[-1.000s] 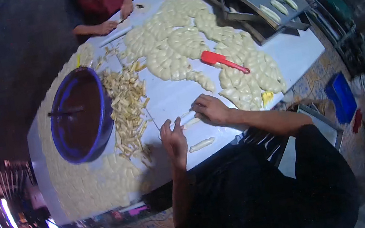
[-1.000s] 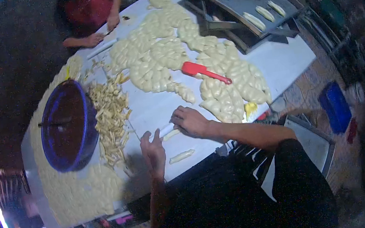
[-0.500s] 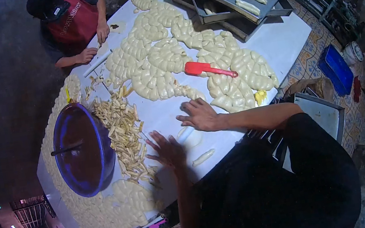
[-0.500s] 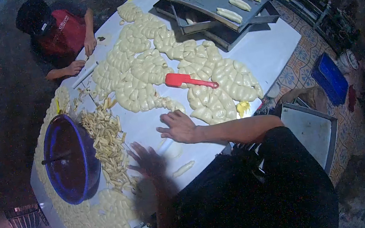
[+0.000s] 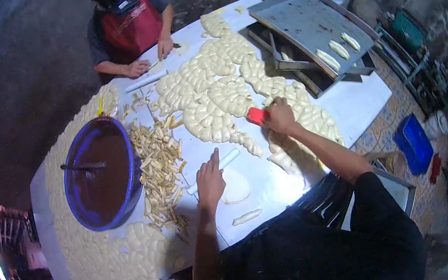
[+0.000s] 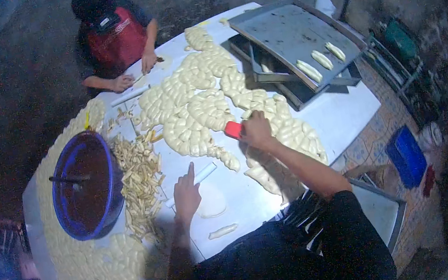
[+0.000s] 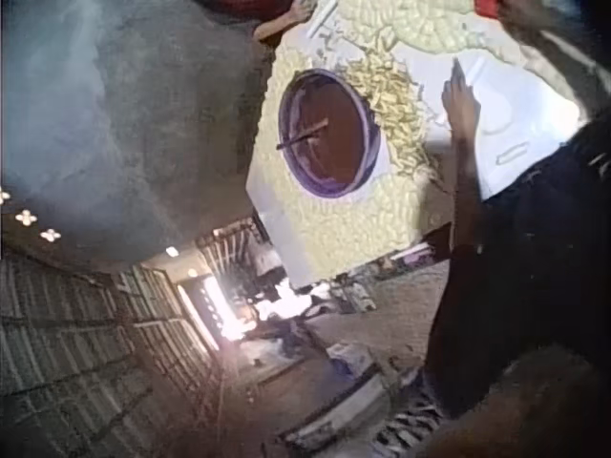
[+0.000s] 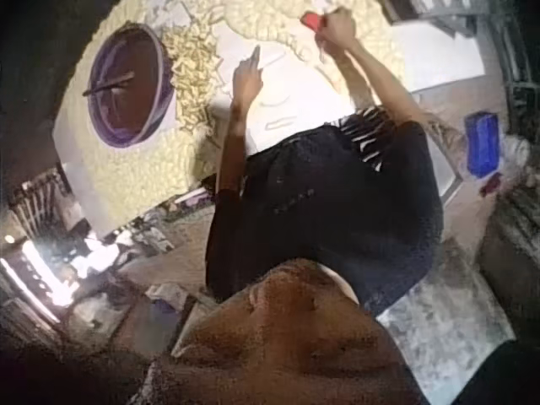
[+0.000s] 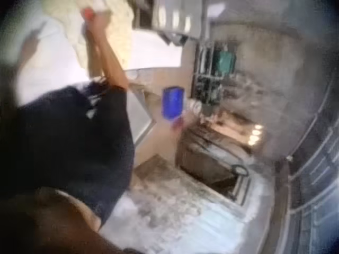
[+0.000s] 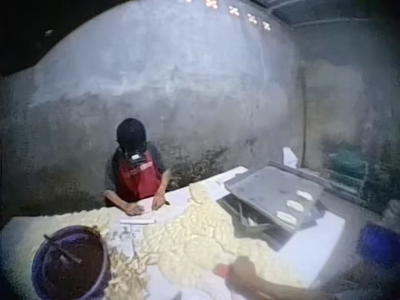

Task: The person prepares pastries by flattening dough portions using a roller and hands, spreading chocolate filling with a spatula, adding banana slices, rolling the dough closed by hand, and placing the shaped pastries onto a baking tray.

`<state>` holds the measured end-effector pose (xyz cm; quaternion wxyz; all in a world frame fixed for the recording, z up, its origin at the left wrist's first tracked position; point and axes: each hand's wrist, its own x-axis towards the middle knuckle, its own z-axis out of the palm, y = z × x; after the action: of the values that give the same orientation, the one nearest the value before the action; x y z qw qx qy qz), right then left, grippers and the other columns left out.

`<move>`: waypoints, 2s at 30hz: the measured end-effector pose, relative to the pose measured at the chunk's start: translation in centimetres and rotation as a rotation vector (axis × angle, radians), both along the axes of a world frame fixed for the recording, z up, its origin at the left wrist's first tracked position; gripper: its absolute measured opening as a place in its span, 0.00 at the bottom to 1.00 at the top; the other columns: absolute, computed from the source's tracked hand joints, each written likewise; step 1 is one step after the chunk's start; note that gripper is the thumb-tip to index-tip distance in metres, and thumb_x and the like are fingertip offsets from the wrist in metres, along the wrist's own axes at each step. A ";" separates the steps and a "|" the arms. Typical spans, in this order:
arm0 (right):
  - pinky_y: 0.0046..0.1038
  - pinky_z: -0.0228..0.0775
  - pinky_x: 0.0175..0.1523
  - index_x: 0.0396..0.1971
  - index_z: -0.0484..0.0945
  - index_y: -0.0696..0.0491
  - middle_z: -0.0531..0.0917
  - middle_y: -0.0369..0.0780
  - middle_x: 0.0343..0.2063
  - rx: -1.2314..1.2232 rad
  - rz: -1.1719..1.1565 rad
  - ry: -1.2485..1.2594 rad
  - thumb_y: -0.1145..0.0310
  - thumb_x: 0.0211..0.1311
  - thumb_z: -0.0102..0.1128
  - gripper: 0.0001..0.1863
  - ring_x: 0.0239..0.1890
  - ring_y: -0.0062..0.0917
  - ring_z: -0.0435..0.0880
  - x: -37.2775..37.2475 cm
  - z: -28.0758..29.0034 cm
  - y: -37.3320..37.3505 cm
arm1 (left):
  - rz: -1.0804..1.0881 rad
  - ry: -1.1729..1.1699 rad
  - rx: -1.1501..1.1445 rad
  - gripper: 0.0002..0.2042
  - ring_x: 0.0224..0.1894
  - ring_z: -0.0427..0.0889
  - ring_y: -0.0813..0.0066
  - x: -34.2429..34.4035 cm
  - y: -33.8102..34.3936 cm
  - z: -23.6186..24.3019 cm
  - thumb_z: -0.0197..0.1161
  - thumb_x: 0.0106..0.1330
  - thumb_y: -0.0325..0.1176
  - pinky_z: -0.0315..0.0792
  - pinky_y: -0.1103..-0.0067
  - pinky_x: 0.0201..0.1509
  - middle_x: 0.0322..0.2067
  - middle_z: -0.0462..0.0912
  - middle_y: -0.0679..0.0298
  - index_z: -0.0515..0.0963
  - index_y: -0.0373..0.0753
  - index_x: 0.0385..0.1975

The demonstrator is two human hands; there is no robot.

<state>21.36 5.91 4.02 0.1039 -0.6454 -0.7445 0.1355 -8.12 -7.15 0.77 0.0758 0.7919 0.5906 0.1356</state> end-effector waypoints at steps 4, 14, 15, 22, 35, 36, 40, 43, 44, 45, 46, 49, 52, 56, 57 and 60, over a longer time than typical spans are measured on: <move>0.43 0.71 0.59 0.33 0.86 0.55 0.78 0.55 0.48 0.231 0.123 0.019 0.59 0.52 0.72 0.15 0.56 0.50 0.72 1.5 -3.7 1.2 | 0.285 -0.100 0.117 0.34 0.48 0.78 0.55 -0.8 -2.1 -1.4 0.65 0.61 0.26 0.72 0.63 0.52 0.52 0.79 0.53 0.64 0.38 0.71; 0.38 0.76 0.37 0.45 0.84 0.56 0.86 0.47 0.32 0.147 0.870 0.264 0.68 0.68 0.62 0.11 0.33 0.40 0.87 -20.8 12.4 0.7 | 0.583 -0.040 0.056 0.27 0.46 0.75 0.49 -2.0 -15.6 -2.4 0.58 0.63 0.26 0.71 0.59 0.52 0.41 0.75 0.50 0.70 0.39 0.66; 0.40 0.77 0.39 0.45 0.85 0.54 0.86 0.47 0.34 0.122 0.931 0.199 0.68 0.66 0.62 0.11 0.36 0.42 0.86 -25.6 14.0 0.9 | 0.561 -0.005 0.053 0.29 0.47 0.74 0.48 -1.9 -15.5 -2.1 0.59 0.64 0.28 0.70 0.58 0.54 0.42 0.74 0.47 0.67 0.37 0.67; 0.45 0.79 0.51 0.44 0.86 0.49 0.87 0.48 0.41 -0.105 1.341 -0.461 0.68 0.58 0.61 0.14 0.48 0.46 0.85 -49.8 10.1 -0.4 | 0.519 -0.107 0.452 0.36 0.44 0.74 0.52 -2.2 -15.8 -5.0 0.59 0.61 0.28 0.74 0.61 0.51 0.40 0.72 0.51 0.60 0.37 0.74; 0.41 0.71 0.41 0.36 0.83 0.58 0.83 0.52 0.30 -0.400 1.765 -0.152 0.70 0.58 0.60 0.10 0.34 0.47 0.81 -47.4 16.3 0.4 | 0.513 -0.282 0.001 0.34 0.47 0.72 0.48 -0.3 -16.4 -8.1 0.57 0.61 0.26 0.72 0.57 0.50 0.43 0.71 0.49 0.62 0.37 0.72; 0.40 0.72 0.41 0.39 0.84 0.58 0.84 0.51 0.29 -0.429 1.670 -0.185 0.70 0.59 0.62 0.10 0.33 0.44 0.82 -45.3 17.5 1.2 | 0.459 -0.289 -0.003 0.34 0.47 0.72 0.48 -1.2 -15.8 -5.9 0.57 0.61 0.26 0.72 0.57 0.50 0.43 0.71 0.49 0.62 0.37 0.72; 0.38 0.73 0.42 0.42 0.85 0.57 0.85 0.47 0.33 -0.523 1.510 -0.054 0.71 0.62 0.64 0.10 0.37 0.40 0.84 -34.6 19.3 -1.1 | 0.716 -0.535 -0.061 0.35 0.49 0.72 0.47 -2.2 -16.5 -5.2 0.58 0.59 0.21 0.71 0.57 0.53 0.44 0.71 0.46 0.62 0.36 0.71; 0.37 0.75 0.43 0.44 0.86 0.51 0.83 0.44 0.38 -0.362 1.251 -0.017 0.73 0.61 0.65 0.11 0.36 0.36 0.84 -22.6 15.2 -5.1 | 0.516 -0.276 -0.021 0.34 0.50 0.71 0.46 -3.8 -16.0 -2.3 0.57 0.61 0.18 0.69 0.58 0.58 0.46 0.71 0.44 0.61 0.33 0.71; 0.37 0.76 0.42 0.46 0.87 0.49 0.82 0.42 0.40 -0.269 1.157 -0.029 0.73 0.61 0.65 0.13 0.35 0.35 0.84 -19.3 13.3 -7.5 | 0.506 -0.333 -0.081 0.33 0.51 0.70 0.47 -3.8 -16.1 -2.8 0.57 0.61 0.18 0.67 0.58 0.60 0.46 0.71 0.45 0.62 0.32 0.70; 0.37 0.77 0.41 0.49 0.86 0.46 0.81 0.41 0.43 -0.273 1.029 -0.078 0.74 0.61 0.64 0.16 0.35 0.34 0.84 -15.6 10.7 -9.8 | 0.491 -0.338 -0.074 0.33 0.51 0.70 0.47 -3.7 -16.2 -2.6 0.57 0.60 0.18 0.67 0.58 0.59 0.45 0.71 0.45 0.63 0.32 0.70; 0.37 0.78 0.40 0.52 0.85 0.43 0.80 0.39 0.46 -0.268 0.905 -0.130 0.74 0.61 0.63 0.19 0.36 0.33 0.84 -12.6 7.7 -11.5 | 0.480 -0.345 -0.058 0.33 0.51 0.70 0.47 -3.5 -15.6 -2.7 0.57 0.60 0.18 0.67 0.58 0.59 0.45 0.71 0.46 0.64 0.32 0.70; 0.35 0.81 0.43 0.61 0.79 0.39 0.77 0.40 0.52 -0.020 0.706 -0.039 0.76 0.55 0.66 0.31 0.42 0.35 0.84 -8.4 -0.2 -16.2 | 0.451 -0.322 -0.024 0.30 0.49 0.70 0.49 -3.1 -15.5 -3.3 0.58 0.59 0.18 0.68 0.60 0.57 0.43 0.70 0.48 0.67 0.30 0.67; 0.37 0.81 0.48 0.68 0.70 0.42 0.73 0.47 0.56 -0.186 0.532 0.176 0.73 0.57 0.67 0.36 0.49 0.43 0.81 -7.1 -6.0 -18.0 | 0.486 -0.327 0.003 0.27 0.46 0.70 0.52 -3.0 -15.5 -2.7 0.59 0.61 0.19 0.68 0.61 0.55 0.40 0.69 0.51 0.70 0.27 0.63; 0.45 0.79 0.49 0.63 0.71 0.49 0.73 0.48 0.60 0.067 0.696 0.127 0.68 0.63 0.64 0.28 0.49 0.51 0.81 -7.1 -4.5 -19.2 | 0.442 -0.241 0.038 0.32 0.47 0.71 0.52 -3.3 -15.5 -2.9 0.62 0.62 0.20 0.68 0.61 0.55 0.44 0.69 0.48 0.62 0.28 0.68; 0.46 0.80 0.47 0.63 0.71 0.48 0.72 0.48 0.59 0.053 0.681 0.107 0.68 0.62 0.64 0.28 0.46 0.52 0.81 -6.4 -4.3 -19.5 | 0.442 -0.240 0.036 0.32 0.48 0.71 0.51 -3.2 -15.5 -2.6 0.62 0.62 0.20 0.68 0.60 0.55 0.44 0.69 0.48 0.62 0.29 0.69; 0.46 0.82 0.45 0.65 0.69 0.46 0.74 0.50 0.57 -0.003 0.670 0.013 0.67 0.61 0.64 0.30 0.44 0.50 0.82 -5.3 -1.4 -19.4 | 0.456 -0.297 0.024 0.33 0.48 0.71 0.50 -3.2 -15.6 -3.1 0.63 0.62 0.21 0.68 0.59 0.55 0.44 0.69 0.47 0.62 0.29 0.69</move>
<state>16.04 -13.51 2.61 0.0576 -0.3640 -0.9144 0.1673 -11.28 -22.72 -2.31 0.1196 0.6107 0.7345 0.2706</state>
